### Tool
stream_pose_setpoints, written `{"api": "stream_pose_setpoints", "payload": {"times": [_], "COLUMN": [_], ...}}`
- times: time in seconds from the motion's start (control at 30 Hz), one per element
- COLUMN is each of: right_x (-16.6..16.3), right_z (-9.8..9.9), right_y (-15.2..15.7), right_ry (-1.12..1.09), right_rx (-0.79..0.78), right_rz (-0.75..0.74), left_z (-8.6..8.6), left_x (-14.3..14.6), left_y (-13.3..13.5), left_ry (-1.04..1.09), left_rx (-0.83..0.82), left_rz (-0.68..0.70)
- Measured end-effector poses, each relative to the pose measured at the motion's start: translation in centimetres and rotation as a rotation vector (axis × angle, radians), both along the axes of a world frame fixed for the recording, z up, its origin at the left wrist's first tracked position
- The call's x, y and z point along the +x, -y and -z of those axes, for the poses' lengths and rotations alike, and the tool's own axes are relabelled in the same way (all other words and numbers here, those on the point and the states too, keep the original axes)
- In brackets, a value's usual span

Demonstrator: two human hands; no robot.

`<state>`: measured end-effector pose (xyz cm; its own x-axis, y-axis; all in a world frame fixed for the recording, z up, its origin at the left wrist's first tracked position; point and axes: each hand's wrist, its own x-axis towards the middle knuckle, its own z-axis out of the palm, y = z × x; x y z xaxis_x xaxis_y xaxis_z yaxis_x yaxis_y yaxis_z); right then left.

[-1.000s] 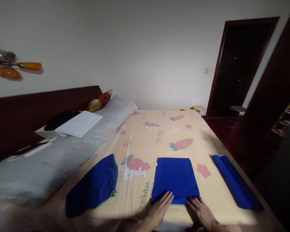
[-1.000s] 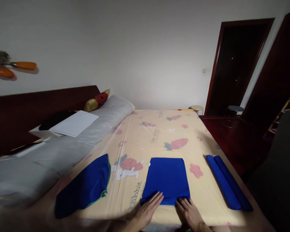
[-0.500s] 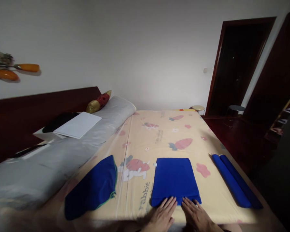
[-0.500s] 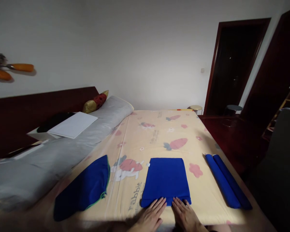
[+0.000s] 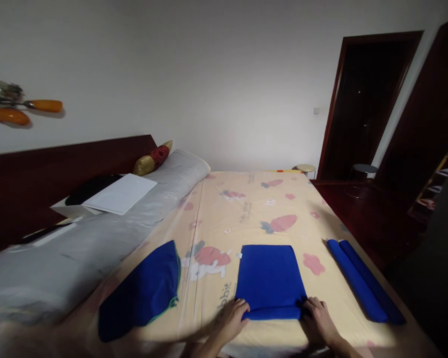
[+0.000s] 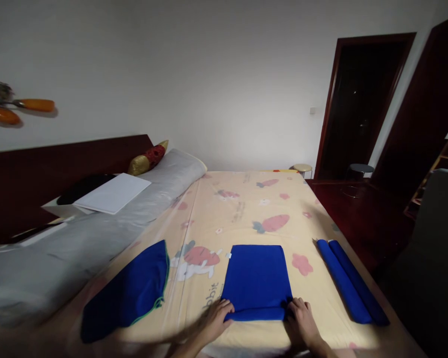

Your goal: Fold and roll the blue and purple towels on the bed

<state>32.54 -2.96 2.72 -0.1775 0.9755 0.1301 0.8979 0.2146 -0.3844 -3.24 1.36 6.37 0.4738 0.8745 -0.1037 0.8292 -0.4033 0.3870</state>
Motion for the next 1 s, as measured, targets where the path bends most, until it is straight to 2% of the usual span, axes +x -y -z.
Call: {"api": "stream_pose_setpoints", "payload": {"times": [0.23,0.43,0.53,0.6,0.67,0.7,0.77,0.83,1.0], "right_x": [1.3,-0.2,-2.2,-4.2,-6.5,-7.5,-9.3,-10.2,-9.5], "right_z": [1.0,1.7,1.7,1.8,2.0,2.2,2.6,3.1,3.8], "right_y": [-0.1,-0.6,-0.9,-1.0,-1.0,-1.0,-0.9,-0.8,-0.4], "right_ry": [-0.007,0.094,0.177,0.173,0.088,0.036,-0.044,-0.074,-0.095], "right_rx": [-0.031,0.056,0.207,0.293,0.311,0.304,0.281,0.267,0.248], "right_rz": [0.033,0.026,-0.141,-0.315,-0.401,-0.39,-0.306,-0.236,-0.218], "left_z": [-0.5,-1.1,0.0,1.3,2.8,3.4,4.6,5.5,6.4], "left_x": [-1.0,0.2,2.2,4.1,6.5,7.7,9.7,10.6,8.3], "left_y": [-2.0,-0.7,0.2,0.6,0.9,1.0,1.2,1.5,2.8], "left_ry": [-0.015,-0.045,-0.112,-0.125,-0.082,-0.055,-0.008,0.047,0.133], "left_rx": [-0.126,0.006,0.112,0.148,0.168,0.181,0.204,0.244,0.385], "left_rz": [-0.051,-0.143,-0.062,0.087,0.198,0.199,0.114,0.044,0.186]}}
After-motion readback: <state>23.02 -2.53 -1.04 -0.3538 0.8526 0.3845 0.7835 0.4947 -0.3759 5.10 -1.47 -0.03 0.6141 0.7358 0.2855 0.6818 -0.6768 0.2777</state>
